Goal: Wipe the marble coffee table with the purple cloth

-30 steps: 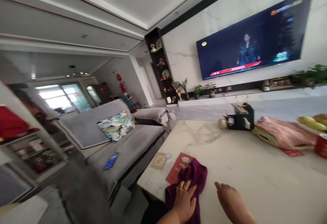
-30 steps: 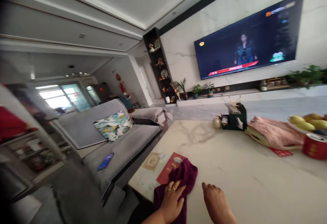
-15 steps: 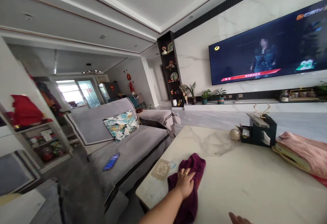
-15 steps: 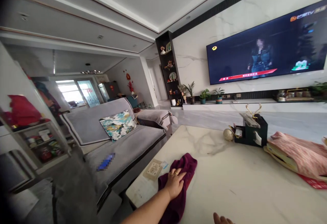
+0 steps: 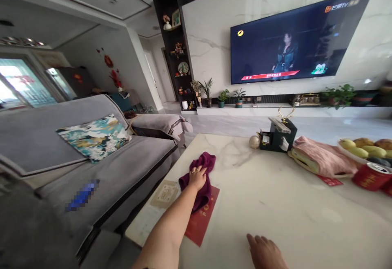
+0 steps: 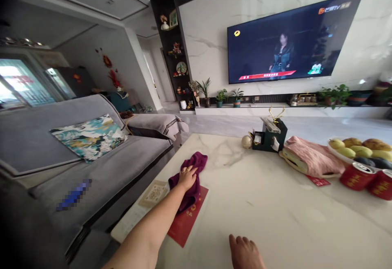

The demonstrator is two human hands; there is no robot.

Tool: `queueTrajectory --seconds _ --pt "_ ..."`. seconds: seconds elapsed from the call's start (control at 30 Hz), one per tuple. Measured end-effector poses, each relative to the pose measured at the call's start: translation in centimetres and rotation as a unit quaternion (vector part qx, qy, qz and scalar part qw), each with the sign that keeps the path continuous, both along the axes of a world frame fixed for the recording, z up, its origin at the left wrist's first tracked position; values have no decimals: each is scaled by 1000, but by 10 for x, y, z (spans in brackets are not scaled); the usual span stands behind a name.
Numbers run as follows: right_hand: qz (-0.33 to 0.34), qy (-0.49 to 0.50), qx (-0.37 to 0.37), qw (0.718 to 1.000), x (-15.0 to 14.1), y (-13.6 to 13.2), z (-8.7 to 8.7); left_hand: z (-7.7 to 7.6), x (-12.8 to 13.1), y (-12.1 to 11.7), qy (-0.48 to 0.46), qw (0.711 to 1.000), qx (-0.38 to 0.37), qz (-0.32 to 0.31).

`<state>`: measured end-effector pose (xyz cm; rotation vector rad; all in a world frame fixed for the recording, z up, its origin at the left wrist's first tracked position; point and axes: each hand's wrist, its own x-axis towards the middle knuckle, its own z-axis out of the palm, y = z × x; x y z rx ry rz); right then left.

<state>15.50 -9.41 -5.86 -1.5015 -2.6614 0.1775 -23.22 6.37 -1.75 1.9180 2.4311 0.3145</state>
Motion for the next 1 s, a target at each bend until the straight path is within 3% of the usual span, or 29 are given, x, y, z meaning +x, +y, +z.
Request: queueTrajectory --seconds 0.07,0.17,0.47,0.6,0.7,0.77,0.87,1.0 --pt "8 -6 -21 1000 -1 3 5 3 3 -11 5 1000 -4 -3" --pt "16 -10 -52 998 0 6 20 7 11 -46 13 1000 -16 -11" --pt "6 -6 -70 997 -5 -7 70 7 53 -206 6 996 -79 -36" --pt "9 -8 -61 998 -5 -8 75 3 81 -237 -12 993 -113 -43" --pt "10 1 -50 999 -5 -5 68 6 92 -233 -19 991 -125 -48" --pt "10 8 -45 999 -6 -1 57 11 95 -217 -16 989 -122 -79" --pt "9 13 -15 1000 -8 4 37 17 97 -176 -12 984 -114 -136" --pt "7 22 40 999 -7 9 13 15 108 -99 -10 977 -93 -194"
